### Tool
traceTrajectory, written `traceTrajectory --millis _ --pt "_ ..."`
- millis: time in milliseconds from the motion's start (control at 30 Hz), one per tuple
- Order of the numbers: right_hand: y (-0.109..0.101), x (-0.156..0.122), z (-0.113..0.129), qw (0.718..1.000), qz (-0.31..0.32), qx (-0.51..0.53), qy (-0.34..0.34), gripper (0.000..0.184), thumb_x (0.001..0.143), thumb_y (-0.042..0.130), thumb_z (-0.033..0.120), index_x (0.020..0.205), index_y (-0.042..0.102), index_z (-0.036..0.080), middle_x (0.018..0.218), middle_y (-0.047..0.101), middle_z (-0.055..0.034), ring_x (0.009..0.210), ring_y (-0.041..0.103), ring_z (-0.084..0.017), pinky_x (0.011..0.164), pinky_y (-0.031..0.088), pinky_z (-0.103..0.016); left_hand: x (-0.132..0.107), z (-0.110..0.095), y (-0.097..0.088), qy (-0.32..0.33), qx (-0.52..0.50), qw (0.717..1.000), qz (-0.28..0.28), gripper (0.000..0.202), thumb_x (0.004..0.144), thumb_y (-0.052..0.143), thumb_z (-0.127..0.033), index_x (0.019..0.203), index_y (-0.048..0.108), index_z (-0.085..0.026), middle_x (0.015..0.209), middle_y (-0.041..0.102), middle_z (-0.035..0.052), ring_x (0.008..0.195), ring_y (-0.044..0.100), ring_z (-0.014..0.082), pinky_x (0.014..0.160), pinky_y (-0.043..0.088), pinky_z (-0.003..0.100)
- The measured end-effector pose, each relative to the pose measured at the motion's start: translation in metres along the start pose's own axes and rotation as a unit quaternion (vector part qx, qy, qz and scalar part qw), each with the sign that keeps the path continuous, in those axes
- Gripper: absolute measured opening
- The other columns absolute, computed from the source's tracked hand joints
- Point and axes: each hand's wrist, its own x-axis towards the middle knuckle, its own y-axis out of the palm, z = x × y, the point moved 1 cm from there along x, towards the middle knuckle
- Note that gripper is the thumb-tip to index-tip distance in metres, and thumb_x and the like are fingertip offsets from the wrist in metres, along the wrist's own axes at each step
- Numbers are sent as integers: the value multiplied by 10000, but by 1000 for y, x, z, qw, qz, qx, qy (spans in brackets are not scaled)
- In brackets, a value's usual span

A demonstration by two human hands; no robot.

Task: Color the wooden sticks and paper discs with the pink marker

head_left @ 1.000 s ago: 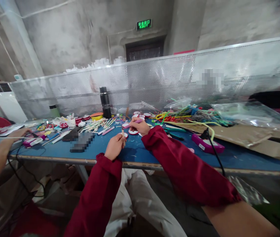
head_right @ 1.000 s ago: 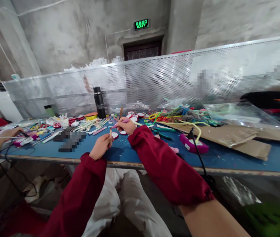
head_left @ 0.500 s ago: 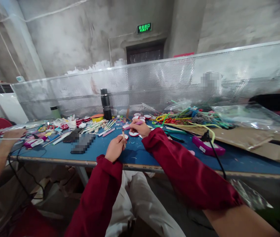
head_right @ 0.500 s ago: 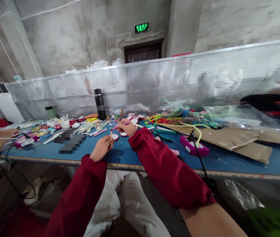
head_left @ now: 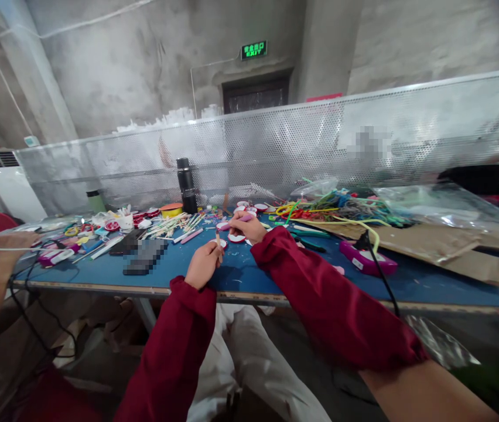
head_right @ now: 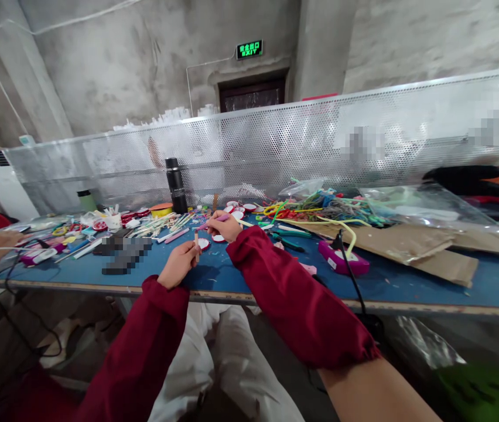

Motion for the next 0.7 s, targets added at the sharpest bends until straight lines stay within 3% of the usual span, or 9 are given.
traceTrajectory --millis 700 --pt "0 1 -2 1000 3 -11 -1 185 696 708 311 673 550 217 540 633 25 460 537 -116 467 440 -244 -1 -2 -1 3 5 1000 -8 284 910 454 -406 763 580 -198 537 524 -32 515 474 129 540 331 258"
